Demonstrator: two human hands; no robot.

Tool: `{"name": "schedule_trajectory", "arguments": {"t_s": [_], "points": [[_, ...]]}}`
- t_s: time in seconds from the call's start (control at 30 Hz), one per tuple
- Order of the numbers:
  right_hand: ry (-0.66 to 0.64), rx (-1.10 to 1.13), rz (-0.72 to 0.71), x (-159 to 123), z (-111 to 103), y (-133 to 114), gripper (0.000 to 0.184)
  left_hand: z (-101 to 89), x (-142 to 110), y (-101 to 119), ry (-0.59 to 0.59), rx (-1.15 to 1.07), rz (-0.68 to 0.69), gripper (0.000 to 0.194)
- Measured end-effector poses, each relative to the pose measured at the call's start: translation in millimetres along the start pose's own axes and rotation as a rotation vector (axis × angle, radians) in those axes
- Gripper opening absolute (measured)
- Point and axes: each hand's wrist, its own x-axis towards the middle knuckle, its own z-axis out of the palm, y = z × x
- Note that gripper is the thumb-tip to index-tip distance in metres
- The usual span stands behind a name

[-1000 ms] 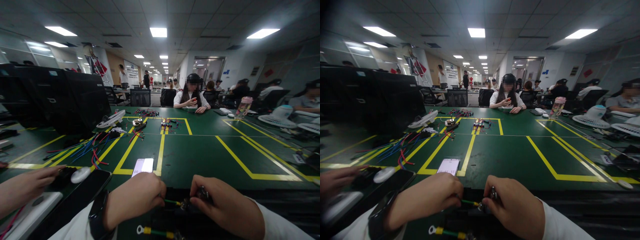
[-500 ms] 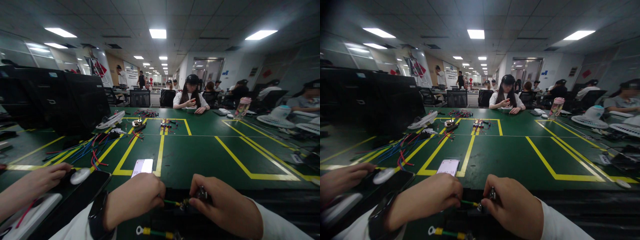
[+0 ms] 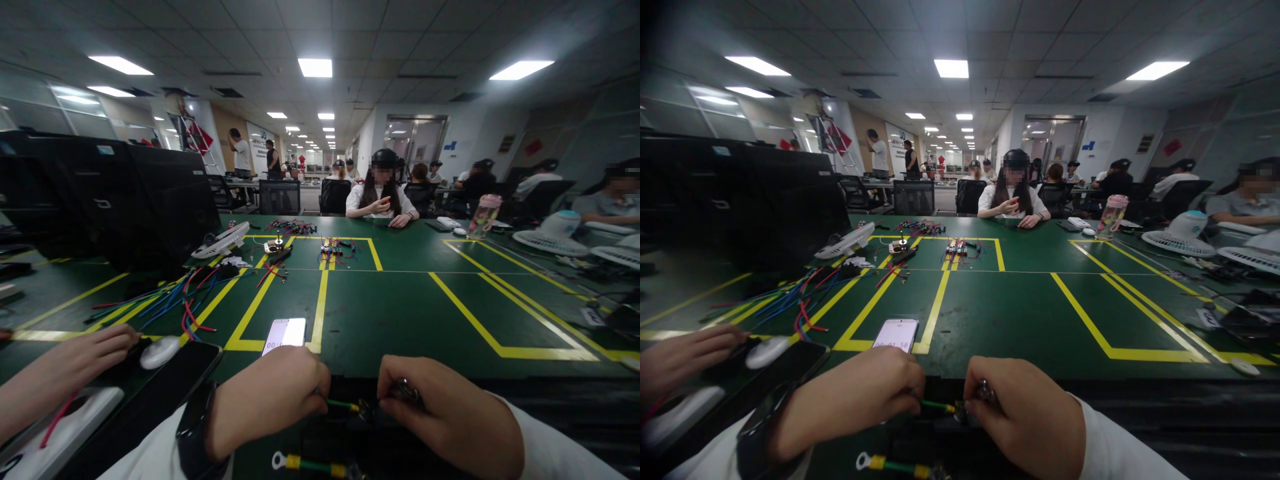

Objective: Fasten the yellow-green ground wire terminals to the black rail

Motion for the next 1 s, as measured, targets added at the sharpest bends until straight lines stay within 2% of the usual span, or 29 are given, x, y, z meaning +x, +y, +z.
{"name": "schedule_trajectory", "arguments": {"t_s": [0.17, 0.33, 0.7, 1.0], "points": [[-0.004, 0.013, -0.003, -0.8, -6.2, -0.7, 0.011, -0.4, -0.3, -0.1, -0.004, 0.002, 0.006, 0.006], [0.036, 0.007, 0.031, -0.4, -12.1, -1.3, 0.004, -0.6, -0.7, 0.2, -0.002, 0.001, 0.015, 0.005], [0.04, -0.034, 0.027, 2.0, 2.7, 3.8, 0.007, -0.7, -1.3, 0.2, 0.007, -0.003, 0.032, 0.01], [0.012, -0.023, -0.027, -0.3, -0.9, 0.5, 0.008, 0.4, -1.1, 0.2, 0.013, 0.004, 0.034, 0.012]]}}
